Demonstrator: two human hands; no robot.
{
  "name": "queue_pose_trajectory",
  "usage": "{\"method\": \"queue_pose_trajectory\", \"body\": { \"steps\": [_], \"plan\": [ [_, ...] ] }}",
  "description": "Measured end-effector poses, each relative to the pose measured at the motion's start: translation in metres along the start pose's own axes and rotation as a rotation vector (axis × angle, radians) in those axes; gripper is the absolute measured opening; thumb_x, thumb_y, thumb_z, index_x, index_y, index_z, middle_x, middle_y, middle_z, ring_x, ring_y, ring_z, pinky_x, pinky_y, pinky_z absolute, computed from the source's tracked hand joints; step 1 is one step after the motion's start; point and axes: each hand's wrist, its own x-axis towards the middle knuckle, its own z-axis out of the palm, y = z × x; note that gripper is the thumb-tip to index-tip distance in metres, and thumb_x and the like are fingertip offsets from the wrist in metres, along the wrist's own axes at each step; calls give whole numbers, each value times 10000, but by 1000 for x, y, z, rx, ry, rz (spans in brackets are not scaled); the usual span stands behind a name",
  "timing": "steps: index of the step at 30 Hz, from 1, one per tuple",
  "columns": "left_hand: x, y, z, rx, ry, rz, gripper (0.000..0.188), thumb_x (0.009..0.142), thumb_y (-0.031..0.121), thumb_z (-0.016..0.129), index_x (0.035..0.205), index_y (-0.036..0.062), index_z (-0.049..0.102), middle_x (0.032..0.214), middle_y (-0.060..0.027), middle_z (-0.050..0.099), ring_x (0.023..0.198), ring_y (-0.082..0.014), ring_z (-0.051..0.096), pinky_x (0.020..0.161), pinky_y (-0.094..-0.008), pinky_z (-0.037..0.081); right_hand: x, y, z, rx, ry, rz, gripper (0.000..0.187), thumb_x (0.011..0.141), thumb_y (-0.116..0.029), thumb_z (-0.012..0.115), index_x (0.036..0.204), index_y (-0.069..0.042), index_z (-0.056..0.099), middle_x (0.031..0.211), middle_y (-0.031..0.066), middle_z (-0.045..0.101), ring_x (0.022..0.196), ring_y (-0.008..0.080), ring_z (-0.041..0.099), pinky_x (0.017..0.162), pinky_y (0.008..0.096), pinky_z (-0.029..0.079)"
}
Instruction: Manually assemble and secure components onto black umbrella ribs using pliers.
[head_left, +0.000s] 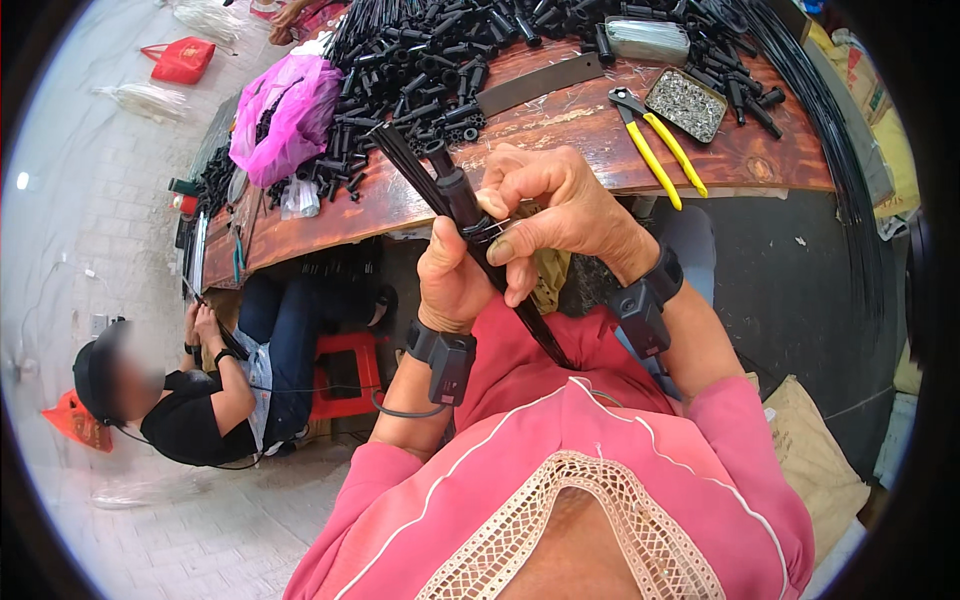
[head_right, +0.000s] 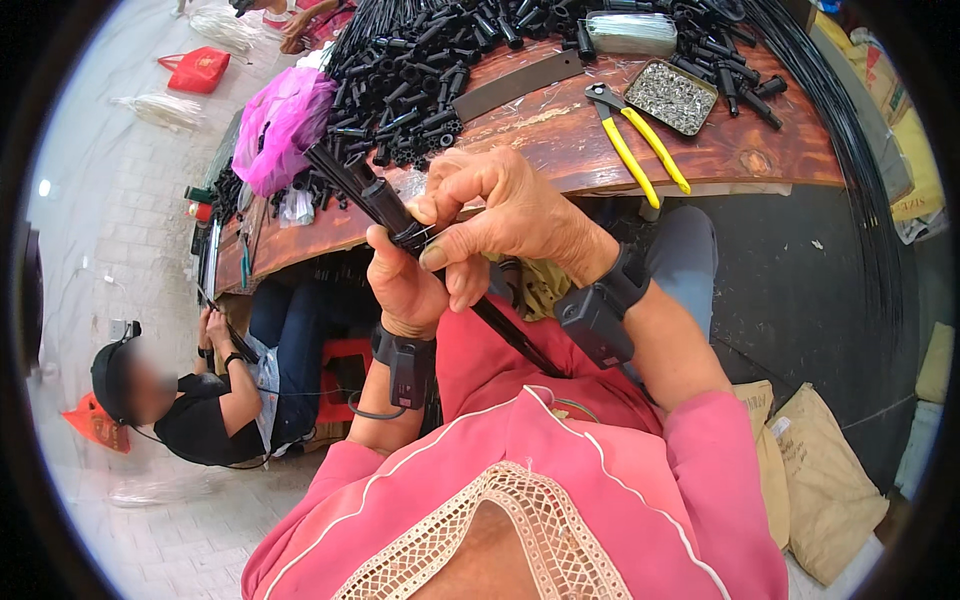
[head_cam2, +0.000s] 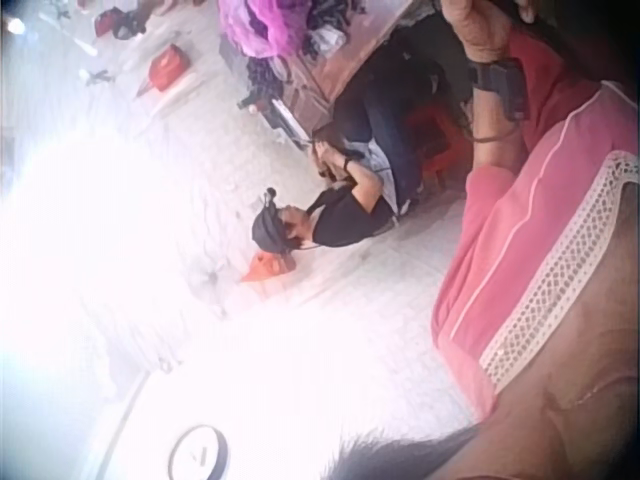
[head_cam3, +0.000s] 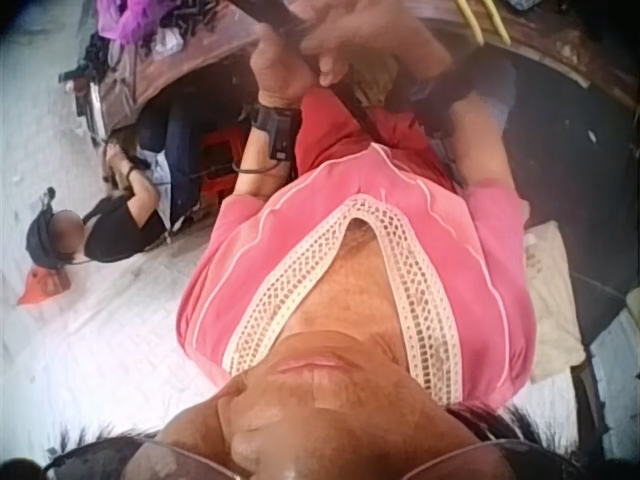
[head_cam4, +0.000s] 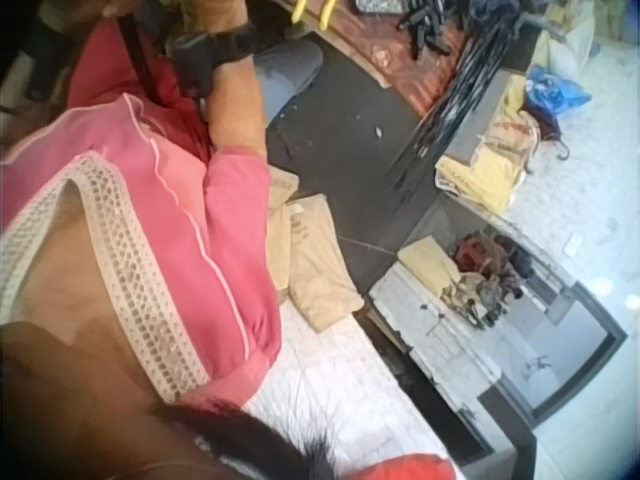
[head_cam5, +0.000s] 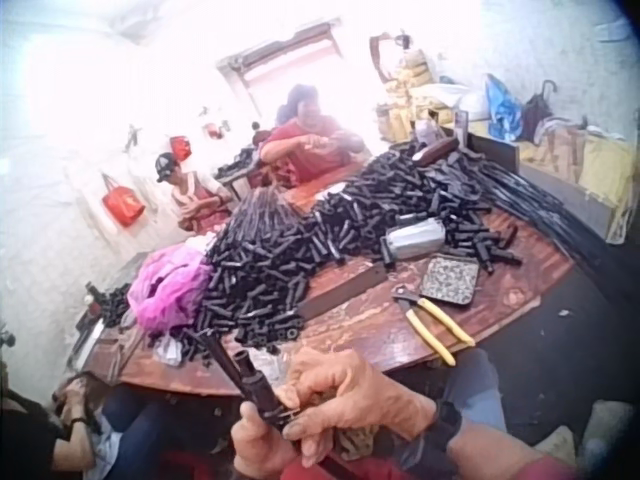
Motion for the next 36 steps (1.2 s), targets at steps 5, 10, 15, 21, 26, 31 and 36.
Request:
{"method": "queue_pose_trajectory", "body": {
  "steps": [5,10,15,21,26,31,36],
  "plan": [
    [1,-5,-1,-67,-16,49,548,946,565,480,1194,77,512,632,-104,534,456,-182,460,436,-298,360,-2,2,6,90,81,74,276,582,-39,881,701,-19,633,818,-11,571,808,102,506,727,238,404],
    [-3,-4,1,29,83,87,533,950,561,476,1208,97,529,620,-69,514,452,-148,421,440,-289,334,-3,11,9,102,107,87,265,592,-33,876,787,-11,698,868,10,605,848,120,548,762,242,431],
    [-7,-5,9,23,254,132,552,946,525,514,1204,37,520,607,-70,516,447,-151,432,433,-286,344,-8,15,16,211,129,190,300,611,2,857,886,0,736,981,57,635,907,151,597,834,261,455],
    [-7,-2,14,99,301,176,584,948,493,535,1280,14,492,645,-70,542,458,-142,441,428,-280,351,-6,7,23,194,199,188,195,666,-21,835,821,20,722,915,72,661,889,147,616,788,275,472],
    [-3,4,10,124,421,190,673,947,489,544,1397,4,416,752,-69,591,484,-114,451,436,-263,360,-8,2,39,383,359,446,257,719,-30,804,950,9,699,900,70,651,826,103,620,624,228,507],
    [0,3,11,202,424,215,694,952,484,540,1408,-20,399,768,-61,596,500,-99,459,448,-243,360,-3,-12,38,-305,408,55,185,762,-65,773,914,-11,682,688,28,597,787,90,618,570,228,510],
    [-2,2,14,205,490,202,665,963,472,529,1367,-49,441,738,-55,594,499,-100,464,450,-241,359,-1,-18,26,-647,250,-112,157,859,-126,679,782,4,637,668,44,630,703,105,634,529,213,485]
  ]
}}
